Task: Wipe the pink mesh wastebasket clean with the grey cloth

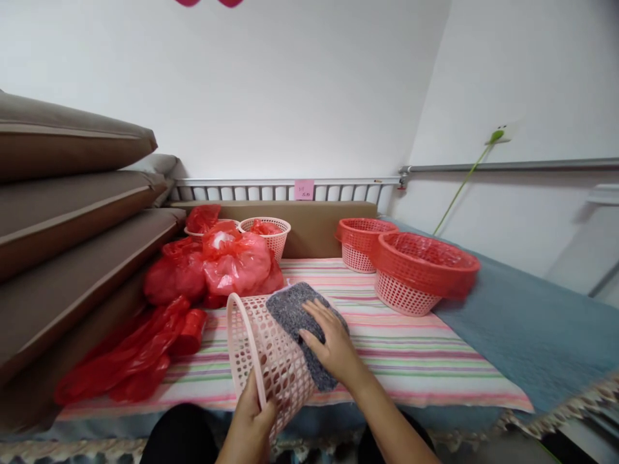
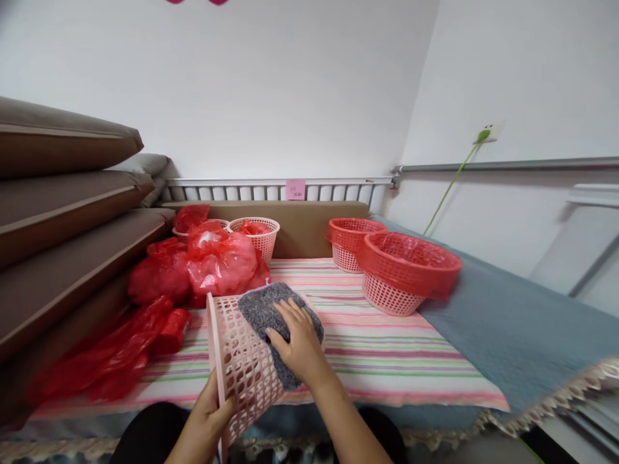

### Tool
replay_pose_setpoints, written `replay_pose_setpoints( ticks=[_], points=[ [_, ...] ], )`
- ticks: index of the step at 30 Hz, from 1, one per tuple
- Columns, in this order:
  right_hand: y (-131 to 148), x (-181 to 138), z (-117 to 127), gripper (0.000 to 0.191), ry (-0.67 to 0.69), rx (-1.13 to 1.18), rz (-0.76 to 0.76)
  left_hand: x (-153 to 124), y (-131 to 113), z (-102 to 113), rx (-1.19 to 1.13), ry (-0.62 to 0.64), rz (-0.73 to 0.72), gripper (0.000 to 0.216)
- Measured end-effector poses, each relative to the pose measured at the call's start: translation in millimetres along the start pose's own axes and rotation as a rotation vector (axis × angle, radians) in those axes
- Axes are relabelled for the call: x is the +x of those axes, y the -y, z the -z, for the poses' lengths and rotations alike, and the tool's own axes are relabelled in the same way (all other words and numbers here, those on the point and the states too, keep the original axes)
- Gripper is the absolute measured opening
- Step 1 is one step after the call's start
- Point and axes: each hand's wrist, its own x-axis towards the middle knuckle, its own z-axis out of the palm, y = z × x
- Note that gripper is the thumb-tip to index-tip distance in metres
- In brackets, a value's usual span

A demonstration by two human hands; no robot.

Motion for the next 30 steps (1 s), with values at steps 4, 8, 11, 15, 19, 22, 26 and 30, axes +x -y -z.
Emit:
replay_pose_setpoints(
  ticks=[4, 8, 11, 15, 19, 22, 26, 30],
  points=[
    [8.3, -13.8, -14.4, 0.055, -0.072, -0.106, -0.045, -0.8, 6.2, 2.8, -0.012, 0.007, 0.002, 0.069],
    [7.8, -19.7, -26.2, 0.051, -0.062, -0.188, -0.062, 1.1, 16.3, 5.7, -0.030, 0.025, 0.039, 0.076],
    [-1.1, -15.8, -24.8, 0.049, -0.046, -0.233, -0.078, 0.6, 17.8, 6.8, -0.054, 0.053, 0.031, 0.079],
    [-23.0, -4.4, -16.4, 0.045, -0.072, -0.292, -0.111, -3.0, 13.5, 5.7, -0.106, 0.106, 0.038, 0.081],
    [-45.3, 3.2, -10.8, 0.044, -0.064, -0.245, -0.213, -3.7, 17.0, 1.7, -0.126, 0.058, 0.002, 0.079],
    [-53.8, 4.9, -7.4, 0.044, -0.058, -0.209, -0.221, -2.3, 22.7, -1.1, -0.155, 0.003, -0.012, 0.077],
    [-64.1, 11.5, -1.4, 0.042, -0.064, -0.153, -0.231, -0.4, 20.2, 0.3, -0.127, 0.025, 0.013, 0.076],
    [-75.0, 24.6, 4.8, 0.043, -0.047, -0.097, -0.266, 1.6, 13.6, 4.0, -0.060, 0.087, 0.043, 0.070]
  ],
)
